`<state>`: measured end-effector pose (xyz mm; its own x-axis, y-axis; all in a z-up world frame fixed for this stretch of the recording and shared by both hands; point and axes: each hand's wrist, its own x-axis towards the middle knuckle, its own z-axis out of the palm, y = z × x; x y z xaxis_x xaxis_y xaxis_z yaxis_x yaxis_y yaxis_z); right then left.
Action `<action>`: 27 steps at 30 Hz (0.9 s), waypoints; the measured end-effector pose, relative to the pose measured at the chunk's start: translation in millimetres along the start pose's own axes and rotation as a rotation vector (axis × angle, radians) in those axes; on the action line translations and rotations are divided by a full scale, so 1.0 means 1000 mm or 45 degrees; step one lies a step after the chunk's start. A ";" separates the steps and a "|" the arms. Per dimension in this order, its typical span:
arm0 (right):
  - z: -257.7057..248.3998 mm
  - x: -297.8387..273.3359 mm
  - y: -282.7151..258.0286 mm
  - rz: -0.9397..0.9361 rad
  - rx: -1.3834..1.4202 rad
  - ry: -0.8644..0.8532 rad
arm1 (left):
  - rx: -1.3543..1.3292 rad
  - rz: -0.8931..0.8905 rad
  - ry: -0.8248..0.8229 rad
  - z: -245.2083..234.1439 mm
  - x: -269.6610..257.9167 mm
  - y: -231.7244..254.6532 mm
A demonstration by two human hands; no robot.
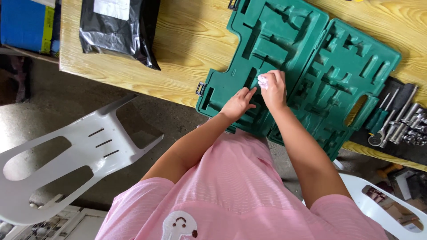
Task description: Cleaning the interior of a socket set tool case with a cloth.
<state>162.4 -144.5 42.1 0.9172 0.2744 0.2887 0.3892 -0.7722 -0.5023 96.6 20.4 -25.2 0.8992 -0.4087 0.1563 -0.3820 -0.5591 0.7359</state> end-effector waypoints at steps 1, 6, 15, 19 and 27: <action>0.002 -0.003 0.005 0.000 -0.005 0.000 | -0.003 0.003 0.002 0.000 0.001 0.000; 0.005 -0.013 0.016 0.325 0.328 0.050 | 0.038 -0.013 -0.033 -0.002 0.000 -0.003; 0.015 -0.016 0.022 0.123 -0.004 0.007 | 0.034 0.007 -0.014 0.000 0.000 -0.002; 0.003 -0.010 0.008 0.140 -0.024 -0.086 | 0.044 -0.024 -0.072 -0.002 0.000 -0.003; 0.010 0.010 0.001 -0.091 -0.067 -0.133 | -0.001 -0.012 -0.029 -0.004 0.000 0.000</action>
<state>172.3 -136.5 36.2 0.8923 0.3858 0.2346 0.4513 -0.7768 -0.4391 97.2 23.3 -22.6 0.8976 -0.4197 0.1347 -0.3737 -0.5625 0.7375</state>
